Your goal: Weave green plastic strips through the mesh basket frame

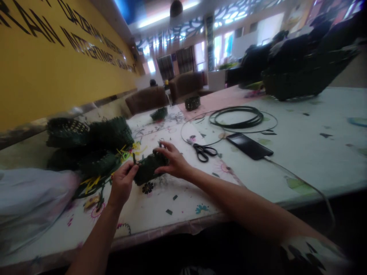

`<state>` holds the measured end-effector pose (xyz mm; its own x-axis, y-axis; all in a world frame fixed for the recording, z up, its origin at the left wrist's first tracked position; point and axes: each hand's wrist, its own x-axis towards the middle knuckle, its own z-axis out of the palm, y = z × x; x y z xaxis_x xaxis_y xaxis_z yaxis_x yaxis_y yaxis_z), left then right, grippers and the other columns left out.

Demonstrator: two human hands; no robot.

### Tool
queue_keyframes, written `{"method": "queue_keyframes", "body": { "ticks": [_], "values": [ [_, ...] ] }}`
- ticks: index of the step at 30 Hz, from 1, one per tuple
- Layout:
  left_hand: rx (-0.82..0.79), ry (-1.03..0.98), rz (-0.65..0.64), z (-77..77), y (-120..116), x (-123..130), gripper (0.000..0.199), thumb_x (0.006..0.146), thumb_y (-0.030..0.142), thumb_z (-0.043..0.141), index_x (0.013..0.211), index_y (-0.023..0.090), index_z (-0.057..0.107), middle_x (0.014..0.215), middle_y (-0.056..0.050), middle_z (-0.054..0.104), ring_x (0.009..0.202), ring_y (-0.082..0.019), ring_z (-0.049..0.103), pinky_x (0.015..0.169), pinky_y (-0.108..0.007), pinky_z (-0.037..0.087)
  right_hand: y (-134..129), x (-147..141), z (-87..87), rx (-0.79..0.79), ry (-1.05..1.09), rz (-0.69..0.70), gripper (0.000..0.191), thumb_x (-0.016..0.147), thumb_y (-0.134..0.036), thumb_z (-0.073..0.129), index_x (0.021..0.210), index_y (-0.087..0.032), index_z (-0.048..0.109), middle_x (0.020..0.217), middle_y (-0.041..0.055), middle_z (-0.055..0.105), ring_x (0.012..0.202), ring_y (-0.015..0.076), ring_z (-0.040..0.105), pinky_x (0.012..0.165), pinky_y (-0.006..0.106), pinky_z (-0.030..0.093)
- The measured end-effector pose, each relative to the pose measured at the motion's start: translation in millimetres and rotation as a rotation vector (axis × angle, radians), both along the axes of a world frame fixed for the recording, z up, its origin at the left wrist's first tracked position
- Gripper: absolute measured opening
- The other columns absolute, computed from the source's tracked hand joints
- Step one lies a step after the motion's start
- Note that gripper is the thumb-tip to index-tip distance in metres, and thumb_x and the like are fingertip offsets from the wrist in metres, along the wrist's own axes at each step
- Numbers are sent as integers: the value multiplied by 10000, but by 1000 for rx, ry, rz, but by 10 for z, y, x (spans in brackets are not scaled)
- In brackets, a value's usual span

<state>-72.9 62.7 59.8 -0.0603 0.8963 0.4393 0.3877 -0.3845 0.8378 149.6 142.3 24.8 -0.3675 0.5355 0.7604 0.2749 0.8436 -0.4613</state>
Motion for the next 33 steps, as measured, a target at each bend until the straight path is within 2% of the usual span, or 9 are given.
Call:
{"method": "queue_keyframes", "body": {
  "ticks": [4, 8, 10, 15, 20, 22, 26, 30, 33],
  "values": [
    [-5, -160, 41, -26, 46, 59, 198, 814, 393, 720, 885, 209, 704, 851, 6, 660, 836, -169, 556, 794, -252, 429, -45, -11, 40, 69, -147, -100, 1027, 595, -700, 801, 1427, -185, 490, 1492, 225, 417, 1413, 380, 368, 1186, 632, 198],
    [-14, -233, 79, 28, 84, 122, 230, 766, 403, 756, 848, 193, 713, 805, 2, 670, 847, -178, 577, 825, -267, 437, -90, -39, 48, 105, -232, -165, 1206, 518, -739, 814, 1486, -143, 411, 1454, 239, 431, 1404, 393, 356, 1200, 642, 101],
    [-28, -276, 54, 78, 96, 144, 253, 745, 402, 772, 864, 186, 717, 816, -3, 677, 876, -184, 592, 851, -278, 441, -104, -48, 43, 123, -248, -210, 1193, 540, -695, 833, 1495, -134, 390, 1430, 233, 448, 1382, 389, 374, 1203, 635, 87],
    [-68, -315, -20, 180, 72, 171, 409, 694, 363, 813, 1048, 203, 689, 931, -9, 683, 894, -172, 604, 824, -275, 454, -120, -27, 67, 184, -213, -235, 970, 651, -615, 795, 1428, -138, 464, 1341, 197, 512, 1276, 362, 459, 1202, 603, 148],
    [-8, -331, 23, 207, 75, 261, 321, 658, 319, 819, 904, 188, 660, 843, 17, 633, 786, -129, 565, 758, -243, 449, -101, 33, 148, 260, -147, -218, 886, 648, -685, 746, 1319, -145, 539, 1196, 169, 558, 1162, 351, 497, 1185, 622, 186],
    [21, -332, 35, 205, 103, 326, 306, 654, 323, 813, 877, 184, 655, 819, 20, 622, 769, -127, 558, 749, -243, 449, -67, 73, 180, 248, -124, -195, 849, 644, -672, 756, 1288, -159, 547, 1169, 161, 556, 1129, 343, 500, 1146, 618, 274],
    [2, -364, 20, 245, 158, 415, 333, 650, 348, 824, 900, 182, 681, 843, 10, 653, 798, -138, 574, 773, -255, 452, 37, 176, 230, 191, -100, -61, 870, 634, -592, 817, 1326, -168, 504, 1232, 173, 526, 1137, 327, 494, 1004, 521, 469],
    [-45, -452, -64, 381, 169, 386, 400, 686, 410, 812, 1009, 190, 728, 918, -28, 714, 876, -173, 611, 815, -283, 457, 118, 257, 246, 137, -100, 13, 890, 621, -522, 856, 1355, -184, 484, 1257, 163, 515, 1163, 313, 502, 1006, 500, 479],
    [-72, -469, -109, 471, 164, 324, 412, 700, 413, 813, 1039, 190, 742, 940, -41, 729, 844, -160, 612, 783, -270, 451, 148, 282, 238, 135, -97, 44, 885, 616, -490, 866, 1349, -165, 491, 1243, 163, 517, 1160, 304, 515, 1016, 487, 479]
  ]
}}
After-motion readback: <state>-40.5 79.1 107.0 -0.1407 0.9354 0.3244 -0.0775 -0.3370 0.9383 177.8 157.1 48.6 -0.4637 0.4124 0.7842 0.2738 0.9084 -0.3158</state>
